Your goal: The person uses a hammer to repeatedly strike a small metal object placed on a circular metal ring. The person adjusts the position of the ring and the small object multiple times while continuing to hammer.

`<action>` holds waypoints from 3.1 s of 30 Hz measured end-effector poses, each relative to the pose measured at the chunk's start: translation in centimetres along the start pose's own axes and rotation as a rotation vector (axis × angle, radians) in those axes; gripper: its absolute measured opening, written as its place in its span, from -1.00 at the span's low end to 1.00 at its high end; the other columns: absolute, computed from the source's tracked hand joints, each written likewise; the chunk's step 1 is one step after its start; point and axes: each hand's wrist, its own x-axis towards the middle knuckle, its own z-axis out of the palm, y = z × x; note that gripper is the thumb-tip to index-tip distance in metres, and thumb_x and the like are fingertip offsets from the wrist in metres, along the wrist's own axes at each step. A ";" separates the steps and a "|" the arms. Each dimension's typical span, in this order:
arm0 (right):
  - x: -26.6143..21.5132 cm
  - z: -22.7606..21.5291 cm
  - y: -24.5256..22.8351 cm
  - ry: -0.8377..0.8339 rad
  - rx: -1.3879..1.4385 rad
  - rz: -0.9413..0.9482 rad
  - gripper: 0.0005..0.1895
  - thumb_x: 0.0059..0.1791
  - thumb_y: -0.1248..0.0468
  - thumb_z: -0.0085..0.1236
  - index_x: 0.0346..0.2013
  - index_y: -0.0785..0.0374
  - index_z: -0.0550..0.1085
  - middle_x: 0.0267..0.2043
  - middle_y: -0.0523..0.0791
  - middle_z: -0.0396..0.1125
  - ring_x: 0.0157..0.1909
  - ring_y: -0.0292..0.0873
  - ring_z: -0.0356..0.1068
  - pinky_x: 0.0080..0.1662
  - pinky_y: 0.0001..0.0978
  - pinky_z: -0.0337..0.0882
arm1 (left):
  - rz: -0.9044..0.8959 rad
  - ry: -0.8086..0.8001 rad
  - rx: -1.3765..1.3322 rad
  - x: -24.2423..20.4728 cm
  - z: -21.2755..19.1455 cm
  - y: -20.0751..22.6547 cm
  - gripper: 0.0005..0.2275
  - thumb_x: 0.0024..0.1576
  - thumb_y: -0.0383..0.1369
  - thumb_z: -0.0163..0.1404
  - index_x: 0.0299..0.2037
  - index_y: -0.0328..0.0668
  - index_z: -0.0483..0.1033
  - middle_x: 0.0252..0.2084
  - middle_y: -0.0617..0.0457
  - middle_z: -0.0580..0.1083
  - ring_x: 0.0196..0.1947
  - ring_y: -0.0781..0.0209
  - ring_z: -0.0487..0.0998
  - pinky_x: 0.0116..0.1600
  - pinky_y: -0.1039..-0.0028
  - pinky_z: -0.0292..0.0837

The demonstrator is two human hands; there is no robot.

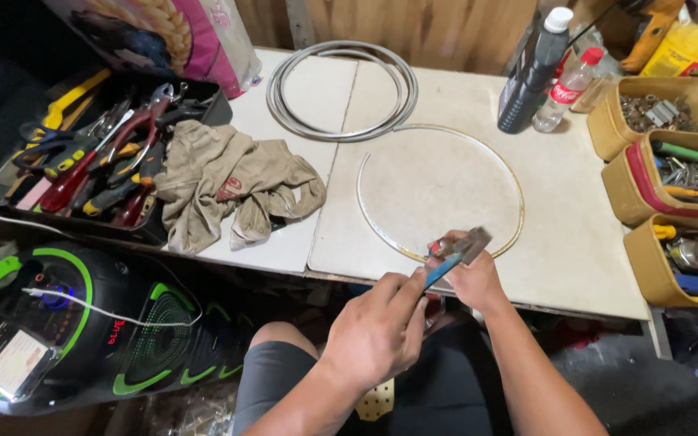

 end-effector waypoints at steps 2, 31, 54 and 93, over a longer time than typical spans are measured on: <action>0.2 -0.7 0.5 -0.005 -0.256 -0.110 -0.67 -0.14 0.42 0.34 -0.13 0.21 0.47 -0.16 -0.12 0.48 -0.12 -0.25 0.49 -0.05 -0.40 0.51 | -0.029 -0.049 0.043 -1.2 2.0 -1.5 -0.65 0.21 -0.36 0.01 0.18 -0.31 0.43 -0.27 -0.10 0.39 -0.54 -0.17 0.47 -0.61 0.10 0.36; 2.1 0.0 -2.3 0.086 -0.409 0.074 -0.79 -0.01 0.18 0.25 -0.15 0.21 0.61 -0.26 -0.18 0.55 -0.26 -0.29 0.56 -0.08 -0.50 0.49 | -0.596 -0.454 -0.037 -3.0 5.2 -8.7 -0.56 0.26 -0.24 -0.17 0.34 -0.20 0.32 -0.04 -0.22 0.47 -0.11 -0.39 0.53 -0.05 -0.16 0.43; -0.3 -10.0 -2.1 -0.157 -1.152 -0.220 -0.70 -0.11 0.15 0.25 -0.08 -0.05 0.64 0.12 -0.27 0.45 -0.24 -0.21 0.56 -0.02 -0.35 0.49 | -0.577 -0.091 0.450 -5.3 1.9 -17.5 -0.62 0.10 -0.21 0.03 0.16 0.19 0.53 -0.15 0.05 0.47 -0.37 -0.20 0.61 -0.35 -0.07 0.52; -17.0 -20.6 -7.9 0.317 0.394 -0.356 -0.87 0.18 0.35 0.01 -0.09 0.38 0.47 0.10 0.11 0.29 -0.30 -0.16 0.32 0.17 -0.13 0.51 | -0.075 -0.605 -0.170 0.9 21.9 1.1 -0.72 0.20 -0.24 -0.23 -0.20 -0.15 0.57 -0.09 -0.13 0.54 -0.08 -0.18 0.55 -0.09 0.07 0.53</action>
